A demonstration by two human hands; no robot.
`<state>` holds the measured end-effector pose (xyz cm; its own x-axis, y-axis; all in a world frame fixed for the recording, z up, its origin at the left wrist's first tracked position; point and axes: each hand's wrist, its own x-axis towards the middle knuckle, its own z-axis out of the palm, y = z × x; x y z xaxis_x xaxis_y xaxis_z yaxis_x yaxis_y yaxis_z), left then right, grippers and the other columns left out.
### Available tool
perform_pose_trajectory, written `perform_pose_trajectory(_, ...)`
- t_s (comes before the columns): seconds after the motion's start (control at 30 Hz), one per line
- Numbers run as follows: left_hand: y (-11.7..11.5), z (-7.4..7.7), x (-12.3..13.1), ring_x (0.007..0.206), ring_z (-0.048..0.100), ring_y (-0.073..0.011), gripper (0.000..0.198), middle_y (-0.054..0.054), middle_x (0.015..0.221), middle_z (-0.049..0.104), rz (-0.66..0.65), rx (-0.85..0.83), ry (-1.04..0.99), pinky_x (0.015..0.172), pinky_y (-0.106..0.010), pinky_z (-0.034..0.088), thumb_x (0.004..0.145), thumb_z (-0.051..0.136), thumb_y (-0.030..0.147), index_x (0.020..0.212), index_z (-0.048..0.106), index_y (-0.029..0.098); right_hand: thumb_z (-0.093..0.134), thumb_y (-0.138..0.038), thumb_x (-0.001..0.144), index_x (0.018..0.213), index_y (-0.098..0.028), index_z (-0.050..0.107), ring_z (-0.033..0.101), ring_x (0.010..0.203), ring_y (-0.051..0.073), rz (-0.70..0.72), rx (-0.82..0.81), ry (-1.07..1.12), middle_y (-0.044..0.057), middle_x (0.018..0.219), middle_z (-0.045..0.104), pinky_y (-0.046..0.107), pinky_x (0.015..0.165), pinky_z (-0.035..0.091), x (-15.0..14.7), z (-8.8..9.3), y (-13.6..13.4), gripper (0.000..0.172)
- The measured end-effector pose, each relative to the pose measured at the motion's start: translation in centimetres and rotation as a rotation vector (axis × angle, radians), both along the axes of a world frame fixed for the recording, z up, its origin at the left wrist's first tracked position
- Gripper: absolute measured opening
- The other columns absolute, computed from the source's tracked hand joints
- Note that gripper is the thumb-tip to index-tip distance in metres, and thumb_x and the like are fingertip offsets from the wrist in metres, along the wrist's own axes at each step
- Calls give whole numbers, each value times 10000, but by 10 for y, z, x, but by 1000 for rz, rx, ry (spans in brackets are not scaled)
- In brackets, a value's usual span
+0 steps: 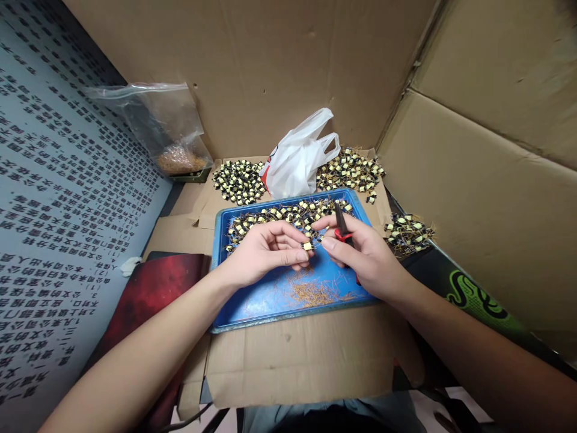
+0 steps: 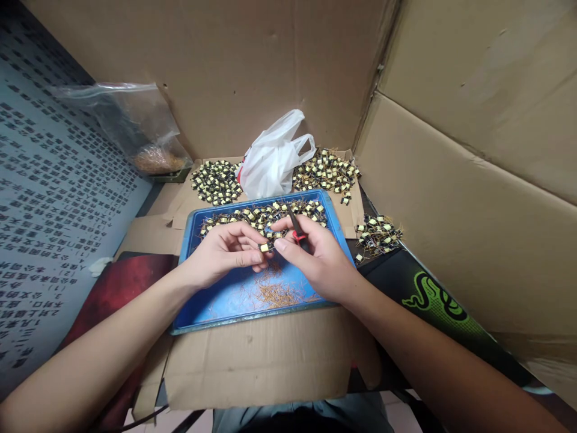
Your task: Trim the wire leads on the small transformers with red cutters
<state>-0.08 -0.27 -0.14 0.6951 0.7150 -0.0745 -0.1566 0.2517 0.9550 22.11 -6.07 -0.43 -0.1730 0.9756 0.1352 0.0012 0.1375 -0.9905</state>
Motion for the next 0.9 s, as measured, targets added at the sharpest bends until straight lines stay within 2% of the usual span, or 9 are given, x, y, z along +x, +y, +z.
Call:
perform_pose_trajectory(0.1,0,1,1,683,771,-126,256,-71,810,825,-24,6,-10,683,-216,644,825,910,169,1010,744,106,676,-370,988,1022,-189,659,453,621,118,69,-25,0,-40,754,535,282,605,373,-1,1,1,185)
perform_pose_trajectory(0.2,0,2,1,697,776,-138,265,-74,812,823,-28,12,-9,680,-226,645,836,905,184,1026,738,106,693,-420,983,901,-197,620,442,618,117,114,-60,44,-48,721,515,279,604,369,-1,1,2,249)
perform_pose_trajectory(0.43,-1,0,0,703,753,-143,282,-64,829,800,-30,52,3,684,-249,617,871,877,258,1045,698,127,730,-541,954,913,-208,573,398,581,109,187,-192,143,-55,713,483,263,536,307,0,-2,1,371)
perform_pose_trajectory(0.5,-2,1,0,732,726,-141,291,-53,855,775,-6,186,49,709,-256,592,886,859,302,1060,693,136,720,-543,966,909,-209,562,399,588,109,190,-186,132,-54,718,480,262,541,310,0,-3,1,374)
perform_pose_trajectory(0.6,-6,3,0,786,671,-147,264,-49,912,743,20,548,226,746,-264,528,943,785,362,1074,706,147,694,-535,987,903,-212,553,415,609,118,188,-153,101,-46,730,485,266,558,331,1,-5,2,362)
perform_pose_trajectory(0.7,-9,6,0,780,638,-165,274,-50,880,722,-53,837,424,748,-284,468,1055,596,394,999,713,152,676,-520,1001,899,-214,549,421,620,126,198,-124,74,-41,736,491,270,565,341,2,-7,3,347)
perform_pose_trajectory(0.8,-11,8,1,785,624,-176,336,-52,871,695,-67,942,462,763,-294,446,1095,482,392,956,681,160,662,-506,1016,904,-211,556,410,621,125,232,-110,47,-45,732,483,271,575,341,2,-6,3,333)
perform_pose_trajectory(0.9,-11,7,1,801,614,-178,294,-49,891,681,-60,958,414,782,-289,440,1093,482,377,977,655,169,642,-492,1029,898,-207,558,403,637,125,264,-96,20,-41,747,479,271,590,341,1,-4,1,324)
